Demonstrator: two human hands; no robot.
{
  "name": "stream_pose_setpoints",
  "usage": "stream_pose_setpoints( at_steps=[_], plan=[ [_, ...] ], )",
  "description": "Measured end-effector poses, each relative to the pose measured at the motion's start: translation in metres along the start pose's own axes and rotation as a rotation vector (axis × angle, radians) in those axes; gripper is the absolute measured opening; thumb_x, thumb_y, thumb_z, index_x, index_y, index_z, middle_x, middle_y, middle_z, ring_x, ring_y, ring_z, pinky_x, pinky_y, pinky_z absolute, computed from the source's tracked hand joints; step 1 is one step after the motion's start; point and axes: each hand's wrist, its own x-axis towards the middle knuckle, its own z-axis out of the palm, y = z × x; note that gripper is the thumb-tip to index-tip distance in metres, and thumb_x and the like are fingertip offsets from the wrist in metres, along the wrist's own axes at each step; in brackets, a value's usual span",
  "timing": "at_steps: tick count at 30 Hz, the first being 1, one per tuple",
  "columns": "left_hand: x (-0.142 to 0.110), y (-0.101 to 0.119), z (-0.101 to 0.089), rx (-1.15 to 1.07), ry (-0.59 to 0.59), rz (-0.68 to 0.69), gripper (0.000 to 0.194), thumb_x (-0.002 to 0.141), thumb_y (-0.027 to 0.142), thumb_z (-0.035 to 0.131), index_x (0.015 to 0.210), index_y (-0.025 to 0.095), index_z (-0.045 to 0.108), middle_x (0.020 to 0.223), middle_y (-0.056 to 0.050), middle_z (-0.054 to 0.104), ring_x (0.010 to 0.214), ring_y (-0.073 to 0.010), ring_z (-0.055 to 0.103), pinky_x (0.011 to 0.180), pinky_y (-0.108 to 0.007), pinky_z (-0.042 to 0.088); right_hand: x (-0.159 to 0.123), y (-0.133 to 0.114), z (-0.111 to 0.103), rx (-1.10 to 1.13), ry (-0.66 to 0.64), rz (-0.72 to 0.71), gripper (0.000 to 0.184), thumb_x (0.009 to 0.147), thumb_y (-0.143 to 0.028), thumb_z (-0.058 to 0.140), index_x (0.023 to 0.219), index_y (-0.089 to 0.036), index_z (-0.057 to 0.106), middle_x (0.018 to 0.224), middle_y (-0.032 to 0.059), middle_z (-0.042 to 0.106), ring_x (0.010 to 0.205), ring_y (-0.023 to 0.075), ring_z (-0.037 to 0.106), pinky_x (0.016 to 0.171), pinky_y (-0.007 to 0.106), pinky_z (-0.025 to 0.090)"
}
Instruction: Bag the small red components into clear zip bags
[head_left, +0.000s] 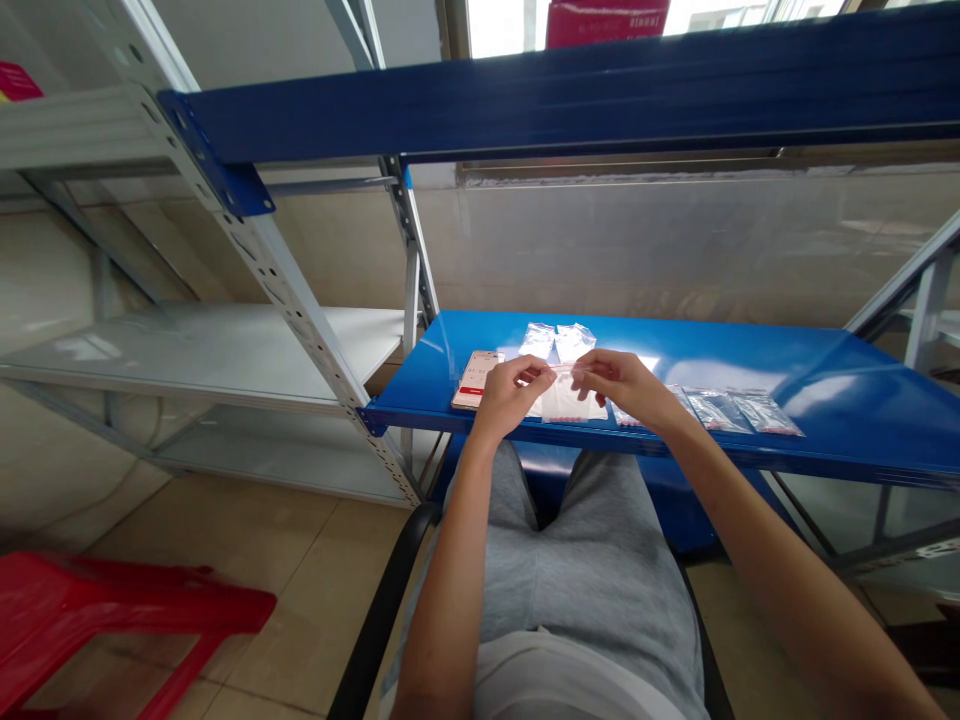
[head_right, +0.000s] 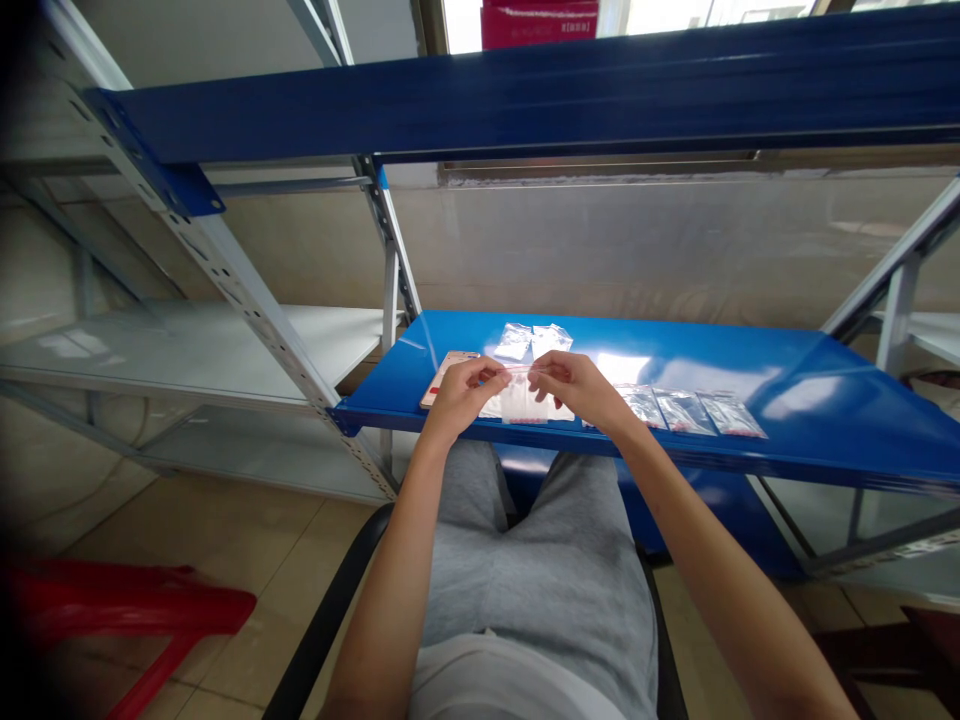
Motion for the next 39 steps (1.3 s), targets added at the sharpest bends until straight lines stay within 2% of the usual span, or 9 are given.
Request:
stream_pose_setpoints(
  at_steps=[5,10,16,22,26,31,34,39],
  plan=[
    [-0.001,0.004,0.0,-0.007,-0.019,0.005,0.018,0.09,0.035,0.064,0.082,0.019,0.07,0.088,-0.002,0.073,0.085,-0.017,0.065,0.075,-0.026,0.048,0.0,0.001,0.001,-0.04,0.015,-0.063,0.025,0.087,-0.044,0.069,0.084,-0.019,0.069,0.076,0.0057,0.072,0.066,0.018,0.067,0.053,0.027,0.045],
    [-0.002,0.007,-0.001,-0.044,-0.078,-0.006,0.024,0.089,0.042,0.066,0.091,0.019,0.072,0.093,-0.004,0.074,0.088,-0.0184,0.067,0.076,-0.027,0.049,-0.002,-0.004,-0.001,-0.064,0.013,-0.091,0.02,0.086,-0.04,0.068,0.084,-0.02,0.071,0.08,0.006,0.073,0.068,0.0184,0.067,0.055,0.028,0.045],
    [-0.001,0.008,0.001,-0.015,-0.056,0.01,0.024,0.09,0.04,0.066,0.087,0.018,0.073,0.09,-0.004,0.074,0.086,-0.0185,0.067,0.077,-0.028,0.05,-0.002,-0.004,0.0,-0.08,-0.005,-0.098,0.017,0.087,-0.036,0.066,0.082,-0.02,0.071,0.079,0.0052,0.072,0.07,0.0186,0.068,0.056,0.028,0.046],
    [-0.001,0.008,0.002,-0.013,-0.045,0.042,0.02,0.09,0.036,0.065,0.085,0.017,0.072,0.087,-0.004,0.074,0.084,-0.0176,0.066,0.072,-0.027,0.047,-0.001,-0.002,0.003,-0.048,-0.049,-0.017,0.024,0.086,-0.042,0.07,0.093,-0.019,0.068,0.082,0.0057,0.071,0.073,0.0196,0.069,0.051,0.026,0.044],
    [-0.002,0.011,0.003,0.027,-0.046,0.061,0.017,0.09,0.033,0.065,0.085,0.018,0.072,0.087,-0.003,0.074,0.084,-0.0175,0.065,0.071,-0.027,0.045,-0.001,-0.003,0.005,-0.067,-0.062,-0.034,0.027,0.087,-0.044,0.068,0.089,-0.018,0.068,0.074,0.0047,0.069,0.069,0.0187,0.066,0.051,0.025,0.043],
    [-0.003,0.014,0.005,0.04,-0.07,0.045,0.019,0.091,0.034,0.063,0.087,0.018,0.071,0.089,-0.004,0.074,0.085,-0.0181,0.066,0.072,-0.027,0.046,-0.002,-0.004,0.005,-0.085,-0.018,-0.139,0.016,0.086,-0.034,0.066,0.083,-0.018,0.068,0.075,0.0031,0.07,0.069,0.0174,0.067,0.067,0.031,0.052],
    [-0.003,0.013,0.006,0.033,-0.1,0.024,0.021,0.092,0.037,0.063,0.091,0.018,0.073,0.093,-0.005,0.076,0.088,-0.0188,0.067,0.073,-0.028,0.047,-0.002,-0.004,0.004,-0.096,0.0,-0.161,0.011,0.085,-0.028,0.064,0.082,-0.018,0.068,0.077,0.0028,0.07,0.071,0.0173,0.067,0.072,0.032,0.052],
    [-0.003,0.012,0.009,0.023,-0.095,0.028,0.022,0.093,0.037,0.062,0.092,0.018,0.073,0.091,-0.004,0.076,0.086,-0.0182,0.068,0.07,-0.027,0.046,-0.002,-0.004,0.001,-0.101,-0.002,-0.098,0.014,0.085,-0.03,0.064,0.082,-0.018,0.068,0.077,0.0041,0.071,0.069,0.0175,0.067,0.063,0.029,0.049]
  ],
)
